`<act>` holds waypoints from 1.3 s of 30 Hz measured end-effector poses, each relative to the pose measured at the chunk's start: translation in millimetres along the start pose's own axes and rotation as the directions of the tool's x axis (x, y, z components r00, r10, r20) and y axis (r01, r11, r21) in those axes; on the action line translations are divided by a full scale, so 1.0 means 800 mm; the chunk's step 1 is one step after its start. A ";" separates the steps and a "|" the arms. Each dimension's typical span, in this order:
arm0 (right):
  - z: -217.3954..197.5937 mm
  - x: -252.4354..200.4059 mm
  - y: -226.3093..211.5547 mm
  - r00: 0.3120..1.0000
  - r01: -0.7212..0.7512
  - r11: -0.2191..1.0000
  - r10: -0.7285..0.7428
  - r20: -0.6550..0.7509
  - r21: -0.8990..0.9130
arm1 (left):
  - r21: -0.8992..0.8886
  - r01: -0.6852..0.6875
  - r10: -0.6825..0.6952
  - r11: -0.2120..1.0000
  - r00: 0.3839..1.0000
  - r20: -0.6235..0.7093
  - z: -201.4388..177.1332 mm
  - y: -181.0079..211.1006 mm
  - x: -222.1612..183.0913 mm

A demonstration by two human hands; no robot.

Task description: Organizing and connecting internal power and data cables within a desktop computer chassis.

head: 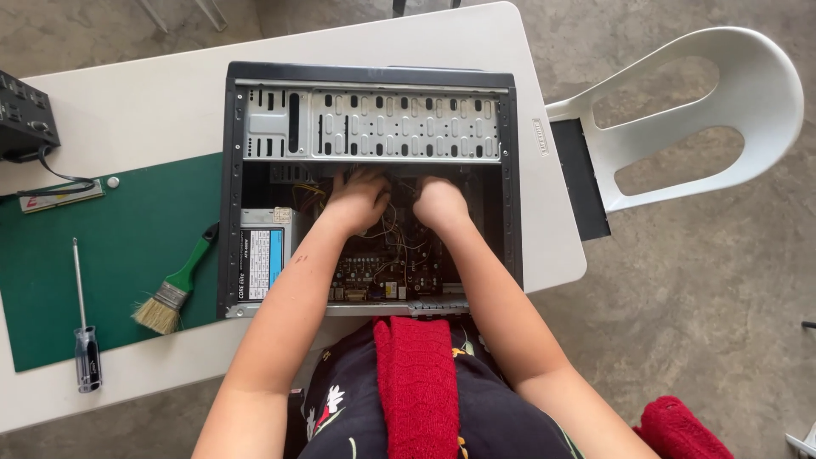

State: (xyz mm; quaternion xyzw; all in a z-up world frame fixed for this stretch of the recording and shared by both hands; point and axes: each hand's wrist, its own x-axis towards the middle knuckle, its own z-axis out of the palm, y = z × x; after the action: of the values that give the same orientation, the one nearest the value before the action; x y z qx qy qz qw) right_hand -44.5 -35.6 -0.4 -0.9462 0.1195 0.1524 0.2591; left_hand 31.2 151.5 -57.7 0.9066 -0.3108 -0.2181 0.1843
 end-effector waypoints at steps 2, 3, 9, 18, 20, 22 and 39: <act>0.020 0.005 0.007 0.984 0.056 0.989 -0.078 -0.162 -0.136 | 0.162 -0.040 0.052 0.986 0.996 -0.070 -0.004 0.007 -0.002; 0.026 0.011 0.006 0.983 0.054 0.989 -0.076 -0.165 -0.135 | 0.164 -0.043 0.055 0.986 0.996 -0.070 0.005 0.003 0.000; 0.058 0.049 0.019 0.998 -0.064 0.953 0.057 -0.032 -0.296 | 0.296 -0.071 0.129 0.953 0.975 -0.181 0.026 -0.004 0.010; 0.054 0.060 0.024 0.996 -0.060 0.992 0.066 0.057 -0.108 | 0.269 -0.121 0.188 0.956 0.952 -0.241 0.032 -0.017 0.010; 0.080 0.090 0.057 0.987 -0.152 0.981 0.157 0.035 -0.120 | 0.266 -0.119 0.182 0.957 0.957 -0.228 0.033 -0.018 0.011; 0.083 0.097 0.065 0.986 -0.137 0.987 0.144 0.079 -0.084 | 0.259 -0.123 0.183 0.958 0.958 -0.222 0.032 -0.020 0.011; 0.006 0.035 0.040 0.980 -0.190 0.399 0.020 0.199 0.897 | 0.083 -0.161 0.175 0.983 0.964 -0.198 -0.010 0.028 -0.012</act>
State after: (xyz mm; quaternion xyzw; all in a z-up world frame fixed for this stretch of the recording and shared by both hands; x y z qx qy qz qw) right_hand -29.5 -63.7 -28.3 -0.6275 0.2218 0.1523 0.7306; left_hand 17.7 142.8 -38.1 0.9001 -0.3731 -0.0967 0.2030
